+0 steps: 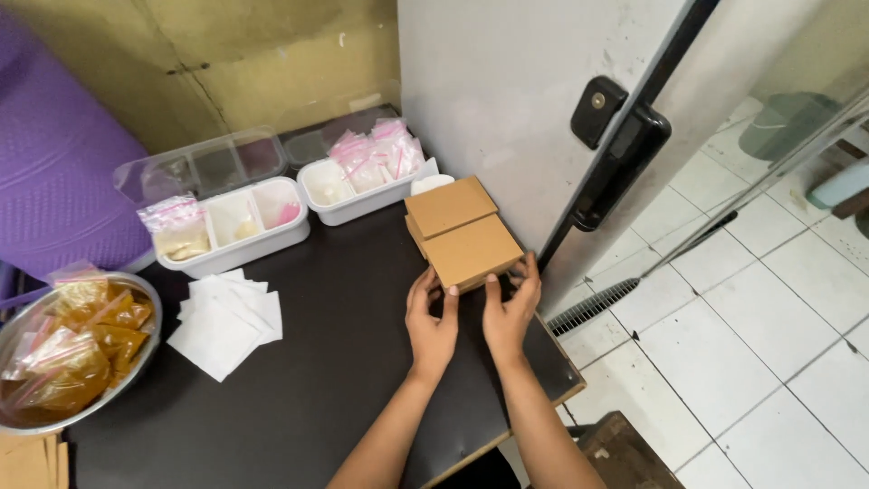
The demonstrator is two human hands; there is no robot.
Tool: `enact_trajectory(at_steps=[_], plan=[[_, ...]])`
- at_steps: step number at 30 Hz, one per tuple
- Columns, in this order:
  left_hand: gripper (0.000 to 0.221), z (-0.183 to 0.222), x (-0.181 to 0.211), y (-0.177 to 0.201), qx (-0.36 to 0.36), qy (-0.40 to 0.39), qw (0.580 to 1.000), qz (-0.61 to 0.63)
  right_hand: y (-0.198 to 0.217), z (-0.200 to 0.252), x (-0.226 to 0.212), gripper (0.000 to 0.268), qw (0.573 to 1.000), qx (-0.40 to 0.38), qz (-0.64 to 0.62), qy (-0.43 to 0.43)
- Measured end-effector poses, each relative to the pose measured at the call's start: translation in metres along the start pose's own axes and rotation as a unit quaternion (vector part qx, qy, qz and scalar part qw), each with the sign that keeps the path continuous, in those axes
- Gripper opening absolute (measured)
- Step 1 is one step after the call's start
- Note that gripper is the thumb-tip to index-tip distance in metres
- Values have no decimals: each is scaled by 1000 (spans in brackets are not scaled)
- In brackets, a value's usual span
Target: The person places a small sealed packet into a cardboard box and closes it. Then the person folds flat cardboard sheets along pre-scored lines to assemble a new box, interlocking the tabs to form the sides and base.
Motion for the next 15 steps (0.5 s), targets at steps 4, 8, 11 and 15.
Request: enact_trajectory(at_steps=[4,8,11,15], plan=[[53,1,-18,-5,-2,-10,1000,-14,-5,2,1,66,1000,-5,9,-1],[57,4,-22,-2,-22,-23,999,-23,-5,6,0,62,1000,-7,2,-8],[61,4,-14,2,-57,-16,998,-30,-4,8,-3,57,1000,5,-10,7],[59,4,-8,9,-84,-15,996,-22,-4,12,-1,37,996,50,-36,64]])
Point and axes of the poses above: each hand's wrist, its own z-axis away from the middle knuckle, its own y-axis out of the back of the hand, x = y × z, the point moved 1 cm from there along -z, towards the middle knuckle, and after that the axes turned 10 degrees about x, right-handed, at the moved point
